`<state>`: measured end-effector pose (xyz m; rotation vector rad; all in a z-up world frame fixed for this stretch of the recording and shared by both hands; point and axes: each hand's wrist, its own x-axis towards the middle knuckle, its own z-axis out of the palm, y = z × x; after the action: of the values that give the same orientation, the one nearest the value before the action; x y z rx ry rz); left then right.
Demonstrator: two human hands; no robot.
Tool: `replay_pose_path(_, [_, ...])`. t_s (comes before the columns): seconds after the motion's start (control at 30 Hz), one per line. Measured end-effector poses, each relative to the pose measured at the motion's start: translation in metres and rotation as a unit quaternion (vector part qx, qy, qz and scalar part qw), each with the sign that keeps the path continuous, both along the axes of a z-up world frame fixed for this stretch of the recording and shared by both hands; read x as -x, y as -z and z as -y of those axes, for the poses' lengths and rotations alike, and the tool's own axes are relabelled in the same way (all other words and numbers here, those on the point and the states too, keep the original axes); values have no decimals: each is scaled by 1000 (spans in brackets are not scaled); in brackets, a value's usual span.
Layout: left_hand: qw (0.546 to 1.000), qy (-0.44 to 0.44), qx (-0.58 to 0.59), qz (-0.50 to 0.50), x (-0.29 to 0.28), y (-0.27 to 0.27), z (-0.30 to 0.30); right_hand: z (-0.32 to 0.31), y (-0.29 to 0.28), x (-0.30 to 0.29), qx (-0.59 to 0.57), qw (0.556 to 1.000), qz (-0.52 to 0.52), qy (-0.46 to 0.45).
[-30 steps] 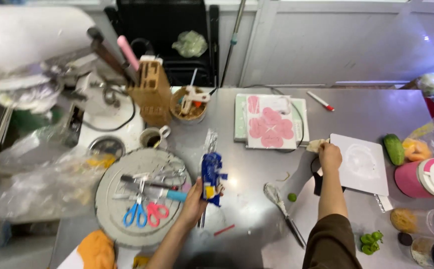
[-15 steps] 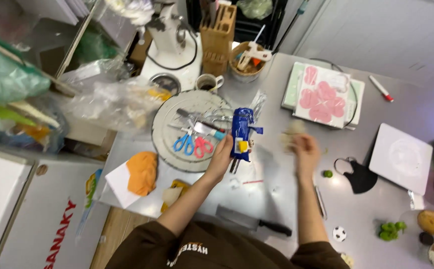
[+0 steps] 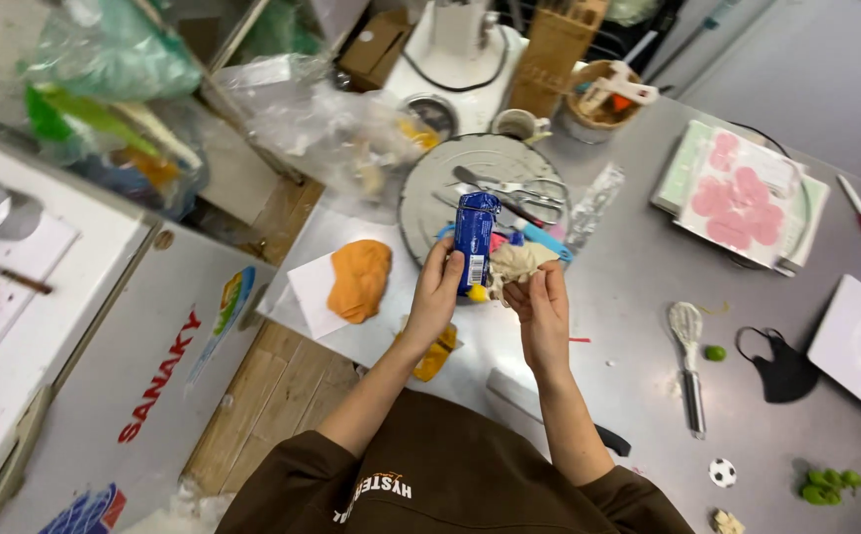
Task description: The person is cleaning various cake decorating tools, including knives and a turntable, and tidying the workbench.
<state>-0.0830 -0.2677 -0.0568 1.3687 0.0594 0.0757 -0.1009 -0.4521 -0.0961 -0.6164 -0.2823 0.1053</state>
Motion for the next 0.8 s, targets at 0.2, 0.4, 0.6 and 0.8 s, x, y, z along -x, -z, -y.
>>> replay_pose_path(0.2, [993,-88,-68,-23,14,-18,-54,-125,-47,14,118,977,-179,18])
replay_pose_path(0.4, [984,-125,-125,-22,-23,144,-118,-171,103,-18,-11,946,-325,12])
replay_pose_path(0.6, [995,-64,-8,-75,-37,151,-247,-172,76,-16,151,940,-303,42])
replay_pose_path(0.8, [993,-37,-85,-77,-48,129,-317,-169,87,21,168,917,-361,3])
